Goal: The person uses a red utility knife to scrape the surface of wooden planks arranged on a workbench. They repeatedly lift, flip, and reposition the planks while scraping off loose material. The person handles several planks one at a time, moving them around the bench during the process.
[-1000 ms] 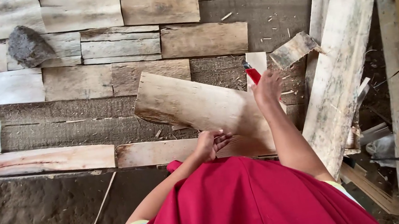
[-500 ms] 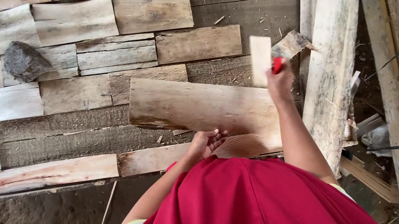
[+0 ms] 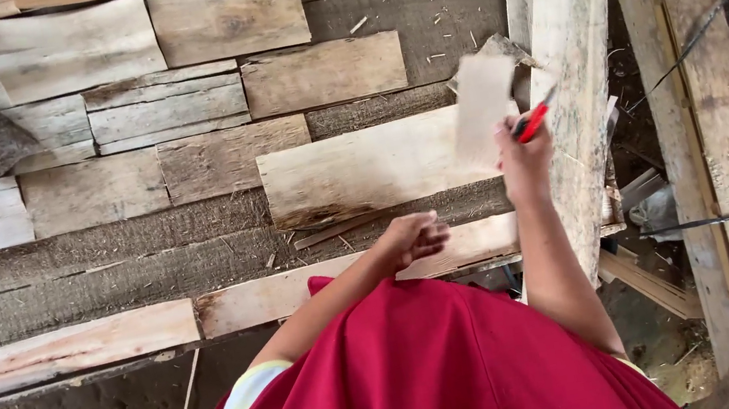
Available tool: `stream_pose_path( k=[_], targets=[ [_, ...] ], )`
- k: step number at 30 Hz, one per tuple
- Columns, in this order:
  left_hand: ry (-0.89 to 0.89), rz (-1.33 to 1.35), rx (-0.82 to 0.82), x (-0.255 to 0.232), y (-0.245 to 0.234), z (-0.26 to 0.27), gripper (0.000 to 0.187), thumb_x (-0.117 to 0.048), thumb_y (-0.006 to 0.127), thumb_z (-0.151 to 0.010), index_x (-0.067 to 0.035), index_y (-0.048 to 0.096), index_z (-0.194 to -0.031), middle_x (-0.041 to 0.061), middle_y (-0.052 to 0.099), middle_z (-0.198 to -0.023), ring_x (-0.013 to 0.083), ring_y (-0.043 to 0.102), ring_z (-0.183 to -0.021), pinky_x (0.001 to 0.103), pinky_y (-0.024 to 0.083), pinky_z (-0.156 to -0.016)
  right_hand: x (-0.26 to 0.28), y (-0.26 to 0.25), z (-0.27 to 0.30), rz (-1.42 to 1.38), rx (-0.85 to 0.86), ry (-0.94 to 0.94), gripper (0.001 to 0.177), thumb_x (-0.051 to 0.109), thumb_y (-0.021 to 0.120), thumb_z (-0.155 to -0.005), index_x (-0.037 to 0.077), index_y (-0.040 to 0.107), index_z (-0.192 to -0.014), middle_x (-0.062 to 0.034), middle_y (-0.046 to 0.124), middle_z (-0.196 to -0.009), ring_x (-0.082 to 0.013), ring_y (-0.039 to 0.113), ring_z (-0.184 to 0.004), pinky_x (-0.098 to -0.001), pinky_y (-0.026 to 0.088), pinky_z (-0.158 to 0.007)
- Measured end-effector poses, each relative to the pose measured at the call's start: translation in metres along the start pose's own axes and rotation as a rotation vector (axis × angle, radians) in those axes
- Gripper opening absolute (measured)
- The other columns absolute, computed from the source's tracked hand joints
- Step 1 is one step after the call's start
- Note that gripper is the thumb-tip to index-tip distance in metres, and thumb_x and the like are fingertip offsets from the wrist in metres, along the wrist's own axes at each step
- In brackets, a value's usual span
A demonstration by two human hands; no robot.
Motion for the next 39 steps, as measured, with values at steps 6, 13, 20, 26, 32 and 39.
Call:
stream_pose_path(
  k=[6,13,20,26,32,39],
  targets=[
    [0.405,-0.156,-0.261,-0.1,-0.052,0.043,0.049,-0.052,0.061,-0.103,-0.011,0.057,-0.129,0.014,0.071,-0.121,0.0202,0.068,-0.085,0.031,0.059,-0.069,-0.069,0.082,0.055,0.022,0.239,0.337,0.02,0.009,0.073,-0.083,0.01,0.058,-0.095,-0.0061,0.062,-0.077,-0.0148,0.059,-0.056,-0.0297,0.049,-0.042],
    [0.67,-0.568,-0.459,-0.151,-0.083,0.06,0.052,-0.009,0.068,-0.09,-0.007,0.054,-0.14,0.009,0.075,-0.095,0.0167,0.069,-0.077,0.031,0.058,-0.065,-0.092,0.126,0.082,0.493,0.486,-0.073,0.025,0.008,0.075,-0.086,-0.001,0.058,-0.103,-0.0281,0.066,-0.099,-0.0516,0.068,-0.095,-0.058,0.057,-0.08],
    [0.779,-1.426,-0.793,-0.177,-0.048,0.095,0.047,-0.03,0.073,-0.087,-0.025,0.056,-0.13,0.006,0.056,-0.126,0.0374,0.058,-0.109,0.056,0.053,-0.087,-0.128,0.113,0.106,0.601,0.557,0.113,0.037,0.032,0.078,-0.086,0.008,0.058,-0.106,-0.023,0.071,-0.103,-0.0476,0.067,-0.106,-0.0596,0.053,-0.09],
    [0.761,-1.846,-0.602,-0.177,-0.009,0.114,0.067,-0.044,0.065,-0.096,-0.03,0.041,-0.157,0.01,0.017,-0.171,0.0482,0.005,-0.155,0.073,0.013,-0.119,-0.128,0.116,0.121,0.518,0.545,0.249,0.038,0.031,0.075,-0.086,0.018,0.059,-0.118,-0.0173,0.074,-0.111,-0.0401,0.068,-0.113,-0.0512,0.054,-0.095],
    [0.659,-1.895,-0.549,-0.173,-0.017,0.1,0.072,-0.049,0.057,-0.099,-0.03,0.031,-0.163,0.008,0.01,-0.174,0.0474,0.003,-0.156,0.072,0.012,-0.119,-0.148,0.127,0.119,0.492,0.544,0.284,0.035,0.032,0.071,-0.086,0.021,0.06,-0.118,-0.0155,0.074,-0.113,-0.0384,0.068,-0.113,-0.0514,0.055,-0.095],
    [0.599,-2.019,-0.546,-0.181,-0.029,0.09,0.068,-0.055,0.051,-0.1,-0.031,0.033,-0.162,0.007,0.013,-0.173,0.0437,0.014,-0.155,0.065,0.027,-0.116,-0.12,0.137,0.127,0.325,0.568,0.37,0.036,0.033,0.076,-0.084,0.021,0.064,-0.116,-0.0121,0.075,-0.106,-0.0331,0.069,-0.11,-0.0468,0.052,-0.096]
  ],
)
Point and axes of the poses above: each hand's wrist, its own z-axis away from the middle knuckle, its own y-axis out of the palm, x = y × z, the point moved 9 cm from there along -z, towards the middle knuckle
